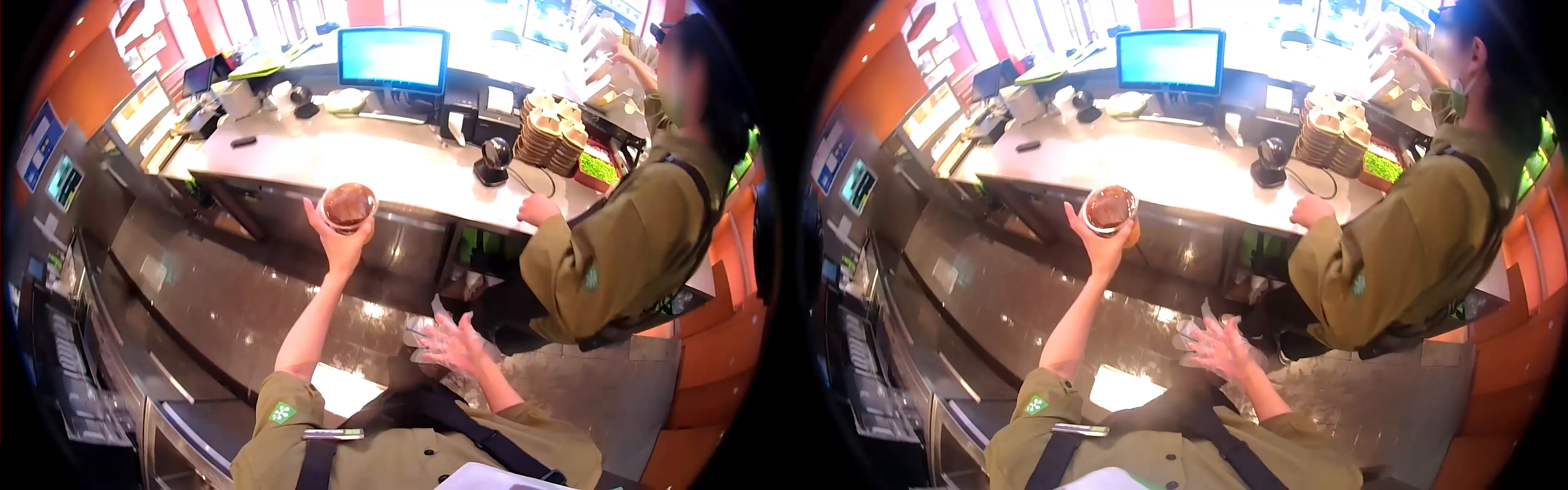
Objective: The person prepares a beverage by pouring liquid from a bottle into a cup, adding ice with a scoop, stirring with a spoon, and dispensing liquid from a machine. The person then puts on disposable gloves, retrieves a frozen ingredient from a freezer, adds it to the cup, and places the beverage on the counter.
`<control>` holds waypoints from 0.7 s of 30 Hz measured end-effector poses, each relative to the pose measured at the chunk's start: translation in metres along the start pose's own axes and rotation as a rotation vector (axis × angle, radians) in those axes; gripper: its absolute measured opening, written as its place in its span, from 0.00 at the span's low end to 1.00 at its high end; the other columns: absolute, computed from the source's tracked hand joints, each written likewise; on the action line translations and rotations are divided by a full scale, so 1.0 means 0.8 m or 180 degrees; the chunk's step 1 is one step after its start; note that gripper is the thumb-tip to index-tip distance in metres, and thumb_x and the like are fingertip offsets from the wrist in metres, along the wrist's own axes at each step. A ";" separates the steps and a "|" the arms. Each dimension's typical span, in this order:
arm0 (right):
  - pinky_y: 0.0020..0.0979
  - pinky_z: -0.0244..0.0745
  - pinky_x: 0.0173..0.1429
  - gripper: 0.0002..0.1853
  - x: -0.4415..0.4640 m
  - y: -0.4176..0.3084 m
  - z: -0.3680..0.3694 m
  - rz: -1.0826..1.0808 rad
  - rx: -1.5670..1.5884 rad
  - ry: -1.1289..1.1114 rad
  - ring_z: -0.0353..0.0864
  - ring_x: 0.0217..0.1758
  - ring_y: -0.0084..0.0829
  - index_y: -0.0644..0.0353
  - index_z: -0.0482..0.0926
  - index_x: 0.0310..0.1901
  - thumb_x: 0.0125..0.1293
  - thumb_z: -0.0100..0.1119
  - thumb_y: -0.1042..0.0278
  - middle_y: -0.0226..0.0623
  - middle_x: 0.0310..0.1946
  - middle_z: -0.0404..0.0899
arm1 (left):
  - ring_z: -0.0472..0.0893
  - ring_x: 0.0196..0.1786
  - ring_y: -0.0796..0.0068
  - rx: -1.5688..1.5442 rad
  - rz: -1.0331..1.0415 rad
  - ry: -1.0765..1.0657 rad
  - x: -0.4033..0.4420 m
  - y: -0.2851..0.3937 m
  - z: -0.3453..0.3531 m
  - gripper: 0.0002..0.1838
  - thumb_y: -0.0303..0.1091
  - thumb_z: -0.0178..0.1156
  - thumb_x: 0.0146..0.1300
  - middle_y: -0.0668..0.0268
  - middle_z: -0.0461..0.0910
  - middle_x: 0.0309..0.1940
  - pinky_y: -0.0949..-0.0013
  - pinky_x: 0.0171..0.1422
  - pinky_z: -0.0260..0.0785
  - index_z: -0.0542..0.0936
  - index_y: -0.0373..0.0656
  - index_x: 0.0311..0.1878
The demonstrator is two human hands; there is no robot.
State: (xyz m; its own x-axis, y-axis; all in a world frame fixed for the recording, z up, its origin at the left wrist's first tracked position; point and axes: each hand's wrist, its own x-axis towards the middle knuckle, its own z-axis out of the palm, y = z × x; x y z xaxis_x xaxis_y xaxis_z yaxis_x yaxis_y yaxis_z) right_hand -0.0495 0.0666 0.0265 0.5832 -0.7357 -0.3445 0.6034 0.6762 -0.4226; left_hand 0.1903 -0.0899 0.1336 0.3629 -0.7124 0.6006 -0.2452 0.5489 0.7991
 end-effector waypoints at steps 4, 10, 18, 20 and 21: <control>0.45 0.57 0.59 0.43 0.058 -0.022 -0.016 -0.0201 -0.0323 0.0390 0.60 0.60 0.37 0.52 0.49 0.64 0.54 0.33 0.28 0.36 0.62 0.53 | 0.57 0.61 0.61 -0.0052 -0.0221 -0.0264 0.047 -0.089 0.050 0.61 0.34 0.71 0.36 0.51 0.50 0.60 0.63 0.64 0.51 0.34 0.38 0.64; 0.38 0.57 0.61 0.42 0.121 -0.049 0.047 -0.0513 -0.0678 0.0854 0.57 0.62 0.33 0.57 0.51 0.63 0.57 0.28 0.30 0.35 0.63 0.54 | 0.62 0.59 0.59 -0.0462 -0.0583 -0.0726 0.100 -0.160 0.115 0.61 0.36 0.71 0.38 0.47 0.54 0.58 0.62 0.62 0.55 0.33 0.38 0.64; 0.39 0.70 0.50 0.47 0.152 0.022 0.089 -0.1680 0.0137 0.1970 0.59 0.61 0.41 0.40 0.34 0.65 0.49 0.38 0.27 0.33 0.67 0.32 | 0.58 0.61 0.59 -0.0522 -0.0484 -0.1742 0.141 -0.260 0.168 0.61 0.37 0.72 0.34 0.50 0.51 0.60 0.61 0.65 0.50 0.36 0.36 0.64; 0.52 0.66 0.51 0.46 0.159 0.061 0.101 -0.1996 0.0399 0.2479 0.60 0.60 0.48 0.41 0.34 0.65 0.50 0.37 0.27 0.35 0.67 0.36 | 0.58 0.61 0.61 -0.0596 -0.0852 -0.1998 0.150 -0.257 0.176 0.61 0.37 0.71 0.34 0.52 0.54 0.59 0.63 0.65 0.49 0.36 0.36 0.64; 0.54 0.64 0.53 0.45 0.161 0.069 0.122 -0.2175 0.0641 0.2551 0.61 0.59 0.48 0.37 0.32 0.65 0.50 0.37 0.28 0.35 0.67 0.35 | 0.58 0.62 0.61 -0.0742 -0.0785 -0.2085 0.154 -0.263 0.181 0.61 0.36 0.71 0.34 0.53 0.54 0.60 0.63 0.66 0.48 0.36 0.36 0.64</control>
State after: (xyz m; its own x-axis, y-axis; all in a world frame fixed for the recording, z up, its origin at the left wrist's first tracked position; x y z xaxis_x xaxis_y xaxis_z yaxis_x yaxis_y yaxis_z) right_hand 0.1118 0.0134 0.0405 -0.3950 -0.7220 -0.5681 0.7881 0.0515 -0.6134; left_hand 0.1562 -0.3561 0.0430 -0.2462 -0.9022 0.3541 -0.0021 0.3658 0.9307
